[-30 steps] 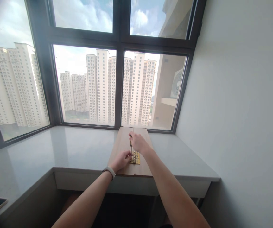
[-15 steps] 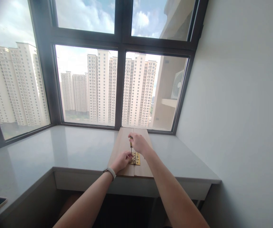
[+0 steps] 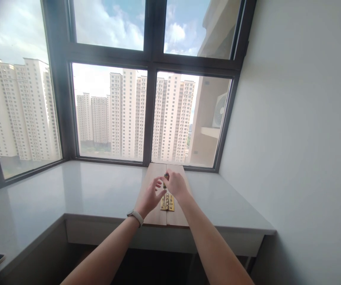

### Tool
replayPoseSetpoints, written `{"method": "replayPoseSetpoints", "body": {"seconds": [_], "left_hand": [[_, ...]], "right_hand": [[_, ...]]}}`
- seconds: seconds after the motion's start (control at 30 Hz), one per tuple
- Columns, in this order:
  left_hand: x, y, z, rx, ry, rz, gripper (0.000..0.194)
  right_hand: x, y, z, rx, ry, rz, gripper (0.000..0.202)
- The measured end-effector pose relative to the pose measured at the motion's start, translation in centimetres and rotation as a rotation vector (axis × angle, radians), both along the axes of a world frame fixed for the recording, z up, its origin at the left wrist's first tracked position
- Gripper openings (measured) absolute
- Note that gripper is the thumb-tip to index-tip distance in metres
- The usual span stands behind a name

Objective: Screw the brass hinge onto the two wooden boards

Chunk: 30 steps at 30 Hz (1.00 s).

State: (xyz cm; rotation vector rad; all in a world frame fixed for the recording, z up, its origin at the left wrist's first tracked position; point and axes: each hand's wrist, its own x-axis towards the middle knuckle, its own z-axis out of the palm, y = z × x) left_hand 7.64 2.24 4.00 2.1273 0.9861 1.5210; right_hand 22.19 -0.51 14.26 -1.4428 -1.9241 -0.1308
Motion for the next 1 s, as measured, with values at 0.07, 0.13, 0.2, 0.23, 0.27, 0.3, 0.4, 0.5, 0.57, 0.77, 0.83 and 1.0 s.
{"method": "replayPoseSetpoints", "body": {"seconds": [0.07, 0.13, 0.2, 0.23, 0.27, 0.3, 0.4, 0.5, 0.57, 0.77, 0.83, 1.0], "left_hand": [[0.2, -0.3, 2.5, 0.094, -0.037, -0.019, 0.064], [0.5, -0.6, 4.5, 0.173, -0.025, -0.04, 0.061], [0.6, -0.7, 5.7, 0.212, 0.026, -0.074, 0.052], [0.7, -0.7, 5.9, 0.21, 0.038, -0.083, 0.048], [0.7, -0.7, 6.0, 0.199, 0.04, -0.086, 0.045], [0.7, -0.7, 5.9, 0.182, 0.033, -0.083, 0.042], [0.6, -0.5, 5.5, 0.147, -0.008, -0.07, 0.036], [0.4, -0.6, 5.6, 0.143, -0.021, -0.076, 0.031], [0.3, -0.7, 5.9, 0.141, -0.016, -0.063, 0.029], [0.4, -1.0, 6.3, 0.113, -0.015, 0.004, 0.02], [0.5, -0.9, 6.2, 0.107, -0.018, -0.001, 0.02], [0.6, -0.7, 5.8, 0.101, -0.024, -0.034, 0.031]], "right_hand": [[0.0, 0.0, -0.1, -0.004, 0.014, 0.004, 0.032], [0.1, -0.1, -0.1, -0.004, 0.047, 0.02, 0.035], [0.3, -0.2, -0.4, 0.011, 0.098, 0.045, 0.037], [0.5, -0.3, -0.7, 0.014, 0.127, 0.063, 0.038], [0.8, -0.3, -1.3, 0.008, 0.155, 0.079, 0.04], [1.2, -0.2, -2.0, -0.018, 0.179, 0.093, 0.043], [3.0, 0.0, -5.6, -0.097, 0.193, -0.06, 0.054], [4.9, 0.3, -9.9, -0.167, 0.046, -0.273, 0.054], [5.8, 0.5, -12.3, -0.265, -0.047, -0.329, 0.057], [5.9, 1.3, -15.3, -0.313, -0.121, -0.344, 0.057], [5.8, 1.7, -15.7, -0.306, -0.133, -0.341, 0.057], [5.8, 1.9, -16.4, -0.301, -0.138, -0.336, 0.056]]}}
